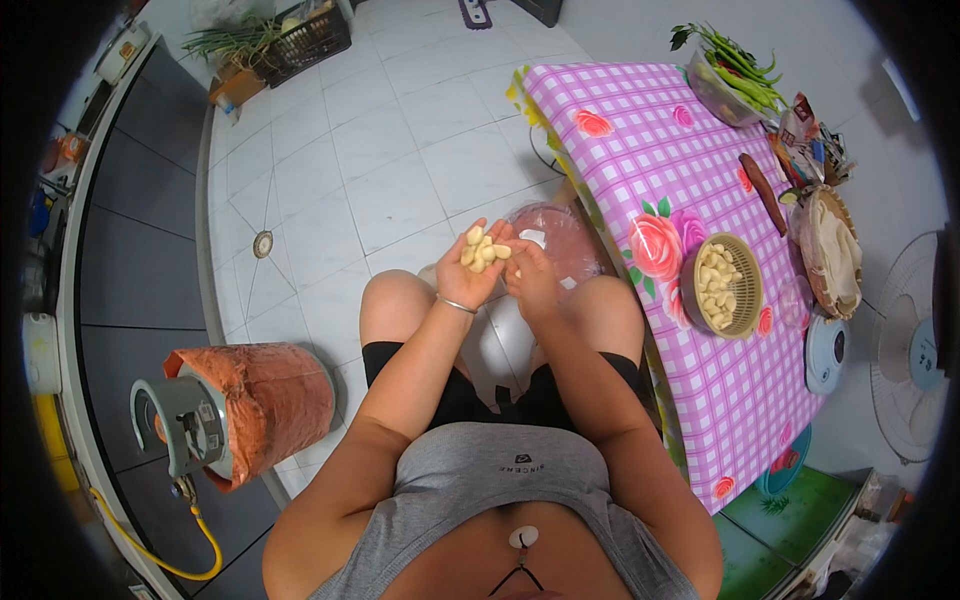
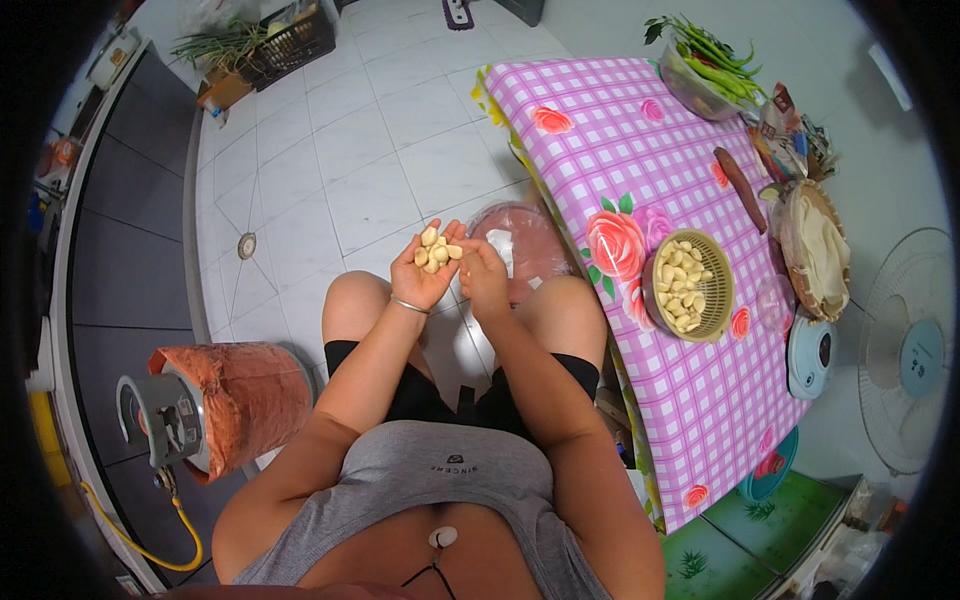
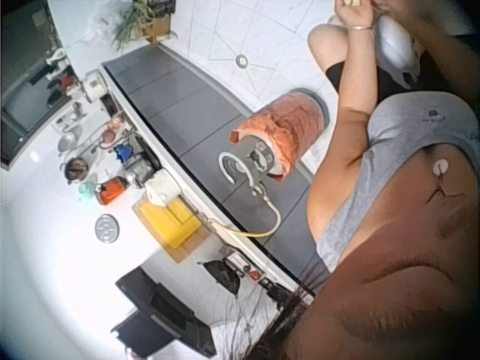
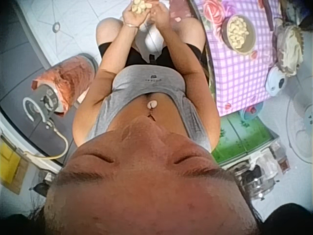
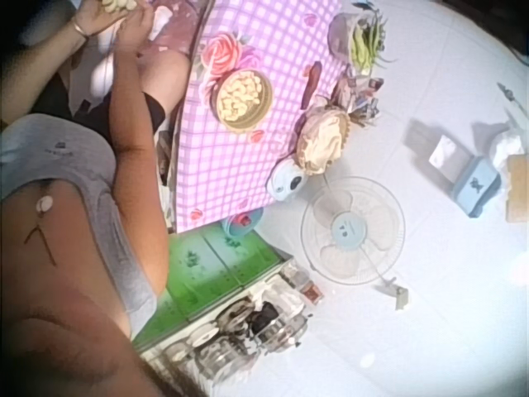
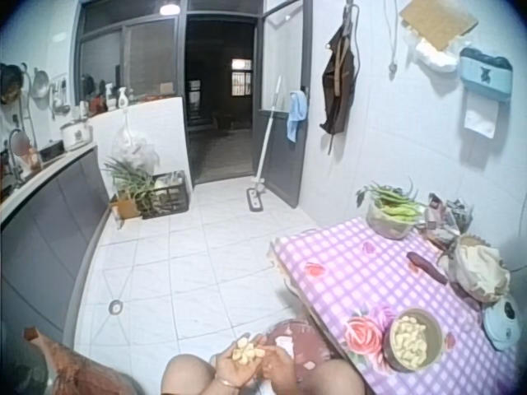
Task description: The person peels garlic cloves by hand, separating the skins into a plastic basin on their lap and placing the peeled cloves into a wooden bowl on a table.
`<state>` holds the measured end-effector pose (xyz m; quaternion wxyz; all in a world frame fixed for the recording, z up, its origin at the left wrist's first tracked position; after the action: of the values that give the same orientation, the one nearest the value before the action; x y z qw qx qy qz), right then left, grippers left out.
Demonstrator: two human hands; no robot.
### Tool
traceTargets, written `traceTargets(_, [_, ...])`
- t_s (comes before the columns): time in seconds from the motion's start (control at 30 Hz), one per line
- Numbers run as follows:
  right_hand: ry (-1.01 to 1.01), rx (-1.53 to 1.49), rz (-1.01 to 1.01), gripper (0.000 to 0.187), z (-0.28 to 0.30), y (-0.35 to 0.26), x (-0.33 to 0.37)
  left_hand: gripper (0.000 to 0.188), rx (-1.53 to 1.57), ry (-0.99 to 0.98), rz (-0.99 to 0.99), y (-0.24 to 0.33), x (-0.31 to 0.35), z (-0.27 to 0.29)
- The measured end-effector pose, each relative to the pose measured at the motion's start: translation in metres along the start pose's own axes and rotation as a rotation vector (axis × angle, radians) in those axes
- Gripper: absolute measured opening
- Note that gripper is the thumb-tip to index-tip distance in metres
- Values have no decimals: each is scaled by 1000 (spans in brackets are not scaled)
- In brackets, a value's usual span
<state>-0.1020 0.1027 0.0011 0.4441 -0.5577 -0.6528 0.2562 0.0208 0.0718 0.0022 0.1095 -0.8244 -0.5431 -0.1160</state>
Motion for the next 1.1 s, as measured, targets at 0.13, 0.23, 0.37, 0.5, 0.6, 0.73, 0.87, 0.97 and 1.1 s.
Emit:
traceTargets(0.13, [37, -125, -61, 10, -5, -6, 2, 40, -28, 12, -9, -1, 0, 3])
traceTargets(0.23, [7, 189, 12, 14, -10, -8, 2, 41, -59, -5, -24, 2, -5, 9])
traceTargets(0.37, [-38, 650, 460, 28, -8, 7, 1, 43, -80, 31, -18, 8, -2, 15])
traceTargets(0.5, [-145, 657, 402, 30, -21, 10, 7, 43, -122, 45, -35, 28, 18, 18])
traceTargets(0.6, [-239, 690, 356, 30, -34, 13, 14, 42, -132, -36, -12, 53, 40, 32])
traceTargets(0.73, [-217, 681, 224, 30, -36, 0, 18, 40, -1, -17, -52, 76, 49, 46])
traceTargets(0.87, [-107, 575, 199, 25, -35, 1, 14, 39, 108, 81, -180, 90, 66, 44])
traceTargets(0.97, [-68, 524, 131, 20, -30, -10, 14, 37, 133, 98, -244, 102, 72, 41])
traceTargets(1.1, [-46, 499, 69, 18, -24, -8, 11, 38, 176, 100, -307, 132, 78, 38])
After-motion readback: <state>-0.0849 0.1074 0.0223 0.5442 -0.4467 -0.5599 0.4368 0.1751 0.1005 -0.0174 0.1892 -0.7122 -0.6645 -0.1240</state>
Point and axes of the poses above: each hand's wrist, its own x-axis away from the middle knuckle, its own z-axis out of the back of the hand, y = z × x, the point moved 1 cm from there along -x, towards the middle knuckle, and after that the axes turned 4 degrees about x, right-handed, at the moved point
